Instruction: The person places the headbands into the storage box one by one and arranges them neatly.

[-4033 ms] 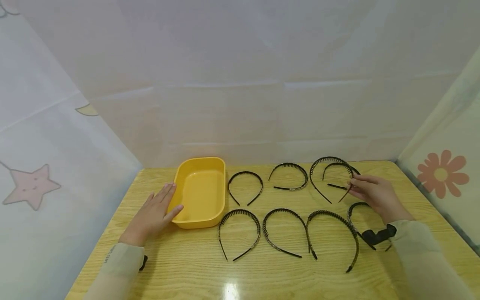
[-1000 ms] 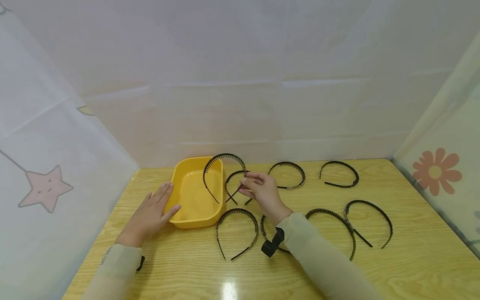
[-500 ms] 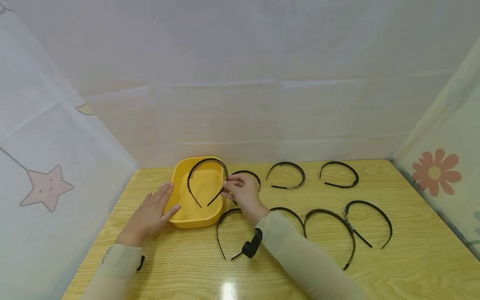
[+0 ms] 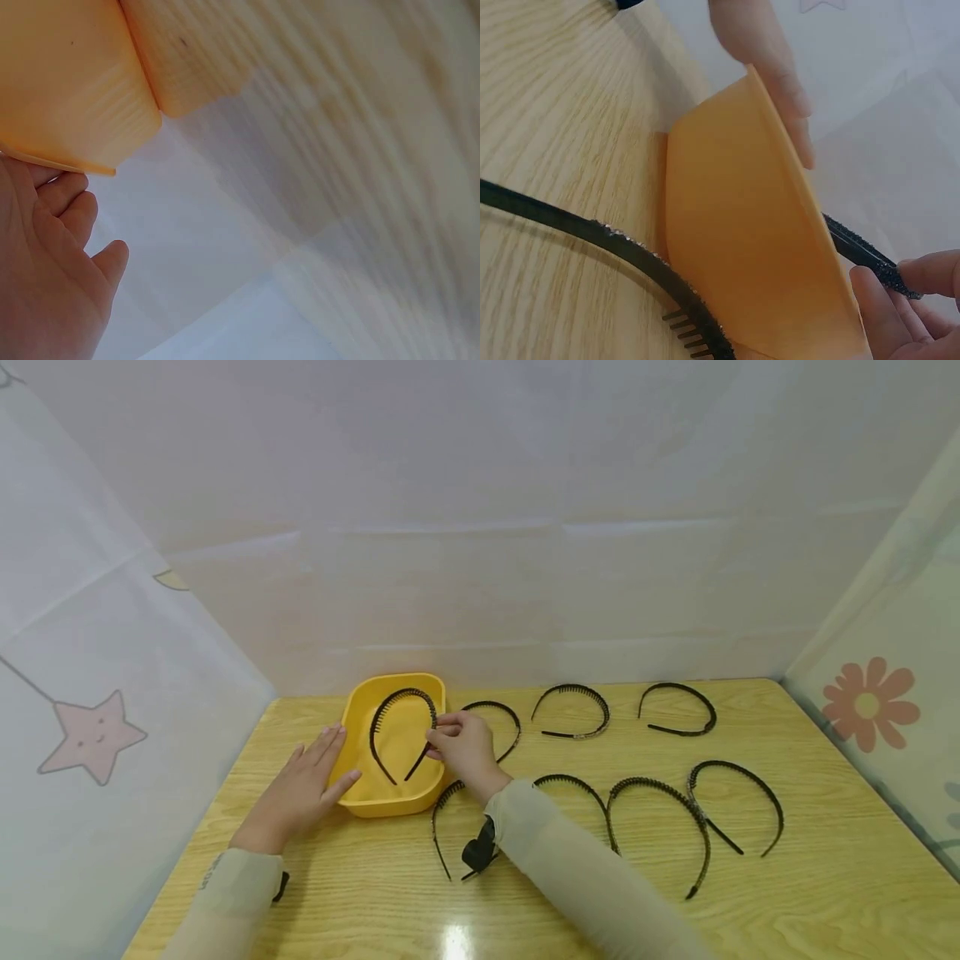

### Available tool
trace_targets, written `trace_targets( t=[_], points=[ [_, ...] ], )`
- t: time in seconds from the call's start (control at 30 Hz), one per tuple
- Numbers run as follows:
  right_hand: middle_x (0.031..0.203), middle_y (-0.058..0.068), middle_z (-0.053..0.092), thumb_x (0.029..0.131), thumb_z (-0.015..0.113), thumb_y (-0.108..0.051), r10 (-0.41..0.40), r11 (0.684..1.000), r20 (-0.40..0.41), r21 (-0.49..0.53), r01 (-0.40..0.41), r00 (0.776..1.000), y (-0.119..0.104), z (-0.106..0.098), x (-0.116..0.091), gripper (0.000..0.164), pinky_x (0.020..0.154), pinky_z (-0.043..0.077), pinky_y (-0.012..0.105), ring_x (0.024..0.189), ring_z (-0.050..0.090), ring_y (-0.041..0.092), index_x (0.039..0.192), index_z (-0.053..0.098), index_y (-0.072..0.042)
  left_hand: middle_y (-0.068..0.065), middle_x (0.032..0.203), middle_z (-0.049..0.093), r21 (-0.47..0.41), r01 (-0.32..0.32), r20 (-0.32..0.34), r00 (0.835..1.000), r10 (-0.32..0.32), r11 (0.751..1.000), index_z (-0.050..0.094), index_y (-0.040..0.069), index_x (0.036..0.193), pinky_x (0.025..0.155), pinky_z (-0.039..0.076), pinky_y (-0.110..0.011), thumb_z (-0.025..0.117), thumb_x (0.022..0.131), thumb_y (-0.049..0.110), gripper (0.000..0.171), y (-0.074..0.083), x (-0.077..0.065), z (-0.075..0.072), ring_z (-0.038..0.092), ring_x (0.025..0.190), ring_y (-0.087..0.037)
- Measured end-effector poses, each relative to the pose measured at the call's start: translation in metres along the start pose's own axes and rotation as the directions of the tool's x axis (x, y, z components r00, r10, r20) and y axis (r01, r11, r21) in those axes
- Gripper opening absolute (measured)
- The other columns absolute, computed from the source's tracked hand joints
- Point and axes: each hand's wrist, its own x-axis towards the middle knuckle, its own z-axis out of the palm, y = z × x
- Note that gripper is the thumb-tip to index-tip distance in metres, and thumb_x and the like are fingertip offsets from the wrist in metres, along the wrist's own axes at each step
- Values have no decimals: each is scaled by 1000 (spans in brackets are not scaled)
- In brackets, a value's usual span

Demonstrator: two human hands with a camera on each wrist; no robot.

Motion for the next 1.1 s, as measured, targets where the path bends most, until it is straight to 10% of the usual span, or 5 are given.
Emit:
trace_targets(
  t=[0.5, 0.93, 1.1],
  points=[
    [92, 5, 72, 96, 70, -8, -181, 879, 60, -437, 189, 982, -4, 17, -7, 29, 62, 58, 24, 73, 68, 11, 123, 67, 2, -17, 169, 12, 15, -4, -10, 1000, 4, 1000, 15, 1, 162, 122, 12, -63, 41, 106, 55, 82, 0, 1, 1, 12, 155, -38],
    [94, 7, 73, 98, 69, -12, -201, 807, 73, -553, 207, 977, 1, 22, -3, 32, 56, 55, 20, 68, 65, 8, 128, 66, -1, -19, 168, 14, -4, -15, -14, 1000, 15, 1000, 16, 0, 162, 123, 10, -61, 43, 107, 51, 80, 1, 0, -2, 12, 154, -38],
    [97, 8, 73, 97, 71, -14, -231, 733, 88, -640, 233, 969, 0, 24, -3, 29, 56, 54, 18, 71, 66, 9, 122, 70, 0, -19, 168, 14, 0, -21, -22, 1000, 21, 1000, 16, 1, 162, 122, 13, -62, 43, 106, 52, 81, 0, 0, 0, 13, 154, -38]
  ],
)
